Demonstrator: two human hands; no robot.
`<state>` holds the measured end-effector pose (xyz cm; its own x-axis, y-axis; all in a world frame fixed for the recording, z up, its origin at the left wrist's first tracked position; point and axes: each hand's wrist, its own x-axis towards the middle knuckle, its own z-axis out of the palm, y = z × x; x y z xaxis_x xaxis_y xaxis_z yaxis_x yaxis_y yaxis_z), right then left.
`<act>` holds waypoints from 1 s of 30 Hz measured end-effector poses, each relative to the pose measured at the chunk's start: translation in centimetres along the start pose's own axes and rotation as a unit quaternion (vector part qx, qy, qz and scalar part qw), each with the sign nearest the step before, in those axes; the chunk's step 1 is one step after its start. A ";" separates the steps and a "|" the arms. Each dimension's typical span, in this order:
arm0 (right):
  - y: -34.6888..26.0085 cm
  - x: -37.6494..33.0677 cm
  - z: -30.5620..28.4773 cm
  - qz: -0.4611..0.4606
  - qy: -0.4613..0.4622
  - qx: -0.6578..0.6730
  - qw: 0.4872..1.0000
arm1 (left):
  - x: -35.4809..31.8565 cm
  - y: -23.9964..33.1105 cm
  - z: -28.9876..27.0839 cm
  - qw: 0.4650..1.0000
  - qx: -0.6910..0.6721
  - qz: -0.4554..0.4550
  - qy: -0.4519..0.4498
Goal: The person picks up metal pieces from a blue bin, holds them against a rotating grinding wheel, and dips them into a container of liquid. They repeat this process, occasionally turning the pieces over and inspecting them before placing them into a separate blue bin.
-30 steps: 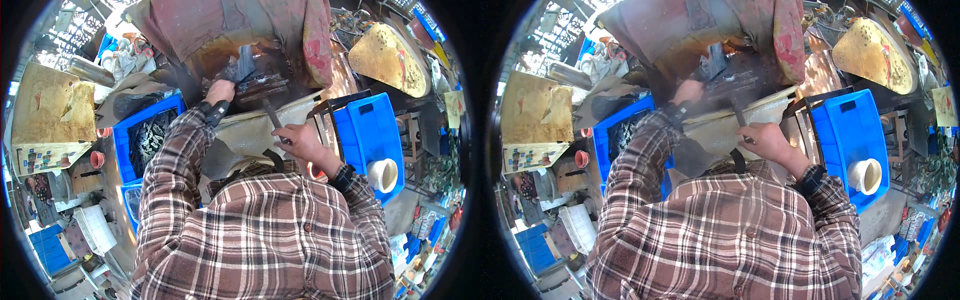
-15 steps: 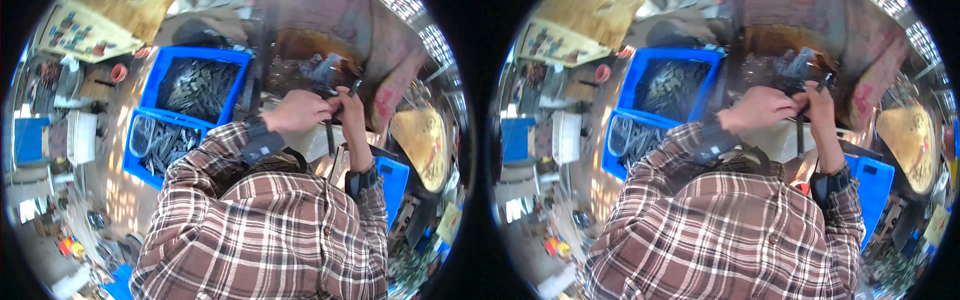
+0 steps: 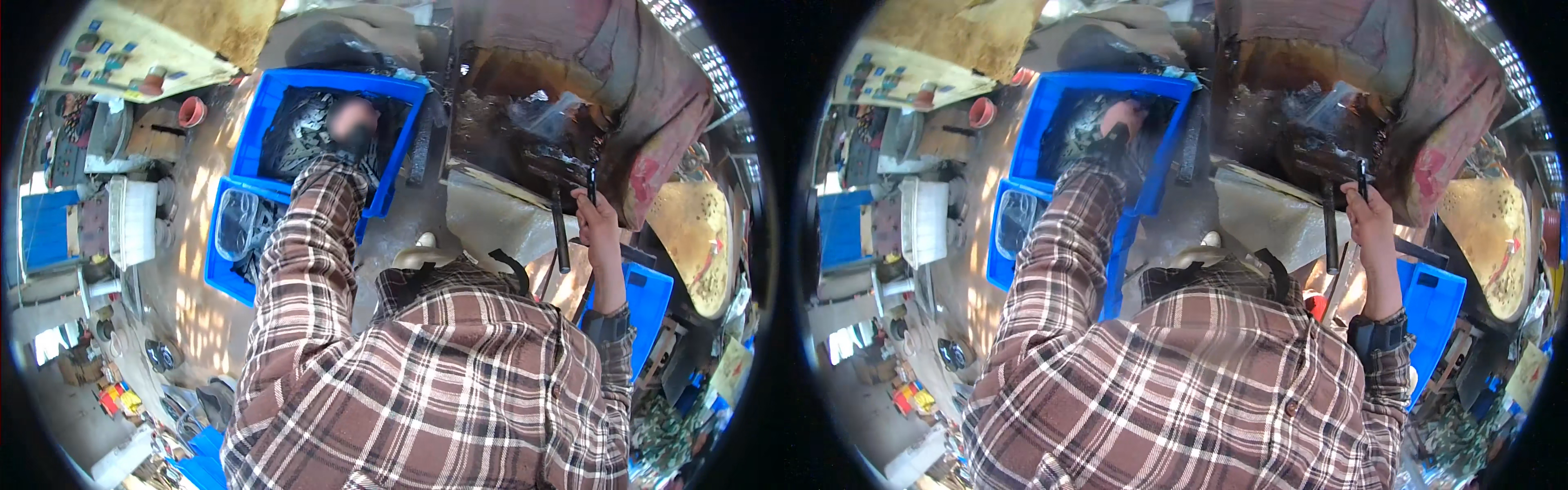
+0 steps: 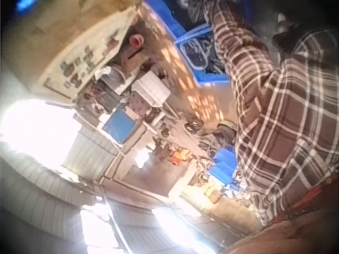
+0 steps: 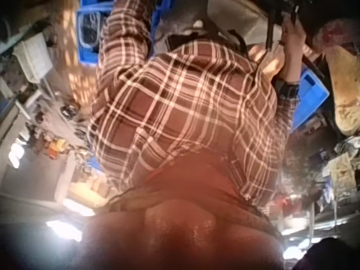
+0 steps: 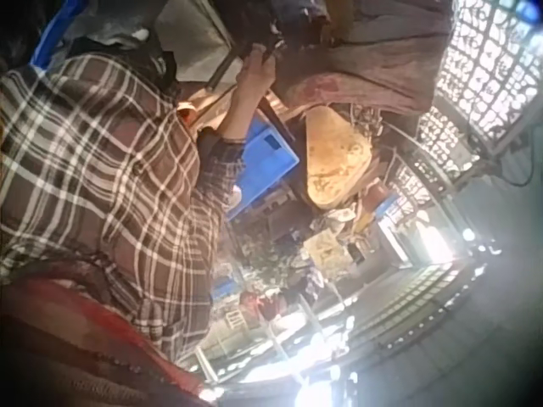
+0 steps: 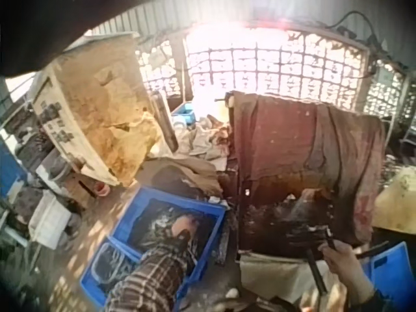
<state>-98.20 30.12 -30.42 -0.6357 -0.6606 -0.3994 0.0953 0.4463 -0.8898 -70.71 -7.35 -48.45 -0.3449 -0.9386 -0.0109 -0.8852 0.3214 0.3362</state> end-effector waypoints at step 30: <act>4.1 -0.1 -3.0 -0.007 0.070 0.023 0.997 | 1.0 -5.2 -2.7 0.973 -0.229 -0.028 0.030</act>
<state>-100.00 33.80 -33.35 -0.7374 -0.5748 -0.3547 0.1186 0.4067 -0.9058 -65.65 -10.33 -47.64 -0.2696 -0.9629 0.0093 -0.6660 0.1934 0.7204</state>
